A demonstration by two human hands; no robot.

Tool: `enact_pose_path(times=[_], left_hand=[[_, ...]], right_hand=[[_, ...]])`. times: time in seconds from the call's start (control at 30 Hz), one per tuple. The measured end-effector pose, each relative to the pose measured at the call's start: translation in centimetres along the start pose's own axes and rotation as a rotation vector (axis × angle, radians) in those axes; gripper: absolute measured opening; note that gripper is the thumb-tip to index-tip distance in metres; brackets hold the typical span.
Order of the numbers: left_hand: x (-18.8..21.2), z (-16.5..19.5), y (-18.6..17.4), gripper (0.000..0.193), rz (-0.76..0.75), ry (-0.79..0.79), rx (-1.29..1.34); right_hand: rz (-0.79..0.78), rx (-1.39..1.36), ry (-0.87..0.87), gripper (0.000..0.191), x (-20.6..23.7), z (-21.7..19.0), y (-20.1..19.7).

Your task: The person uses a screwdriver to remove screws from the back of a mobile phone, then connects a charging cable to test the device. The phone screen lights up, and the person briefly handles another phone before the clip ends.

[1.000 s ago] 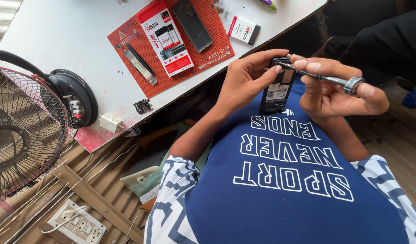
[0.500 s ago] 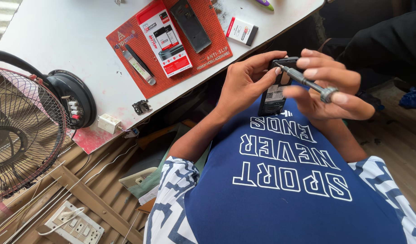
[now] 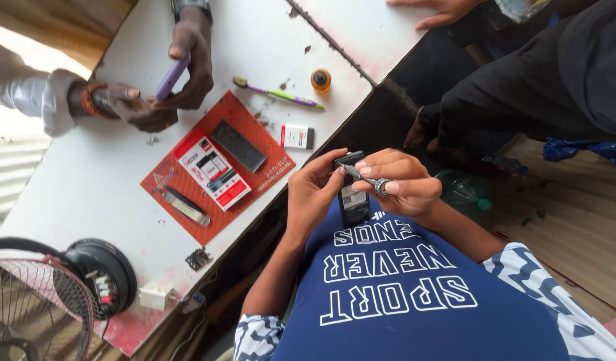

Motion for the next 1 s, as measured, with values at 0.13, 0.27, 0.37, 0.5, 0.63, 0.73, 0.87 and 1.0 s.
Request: enact_pose_path(times=[0.13, 0.27, 0.37, 0.5, 0.63, 0.73, 0.87, 1.0], left_hand=[[-0.3, 0.4, -0.2, 0.033, 0.021, -0.005, -0.054], [-0.3, 0.3, -0.3, 0.034, 0.041, -0.033, -0.114], [-0.3, 0.6, -0.1, 0.035, 0.039, 0.016, -0.059], [-0.5, 0.6, 0.1, 0.034, 0.027, 0.000, -0.123], [-0.8, 1.0, 0.2, 0.034, 0.033, 0.042, -0.122], [-0.6, 1.0, -0.1, 0.035, 0.047, 0.069, -0.138], [-0.2, 0.1, -0.1, 0.033, 0.084, 0.025, -0.040], [0.5, 0.2, -0.9, 0.033, 0.183, 0.074, -0.103]], right_hand=[[-0.151, -0.103, 0.073, 0.053, 1.0, 1.0, 0.5], [-0.085, -0.106, 0.074, 0.054, 1.4, 1.5, 0.0], [-0.063, -0.035, 0.044, 0.058, 1.0, 1.7, 0.3], [-0.054, 0.005, 0.003, 0.061, 0.5, 1.3, 0.8], [-0.085, -0.013, 0.059, 0.061, -0.2, 1.8, 0.6], [-0.177, -0.062, 0.038, 0.051, -0.9, 1.4, 1.1], [-0.057, 0.108, 0.134, 0.055, -1.9, 1.2, 1.0], [-0.110, 0.044, 0.144, 0.047, -2.4, 0.9, 1.5]])
Point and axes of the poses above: each hand's wrist, its own x-axis away from the middle knuckle, its own y-axis out of the palm, z = x × y, the point moved 7 cm from there along -x, towards the middle knuckle, and after that the axes turned 5 degrees about -x, right-handed, at the moved point
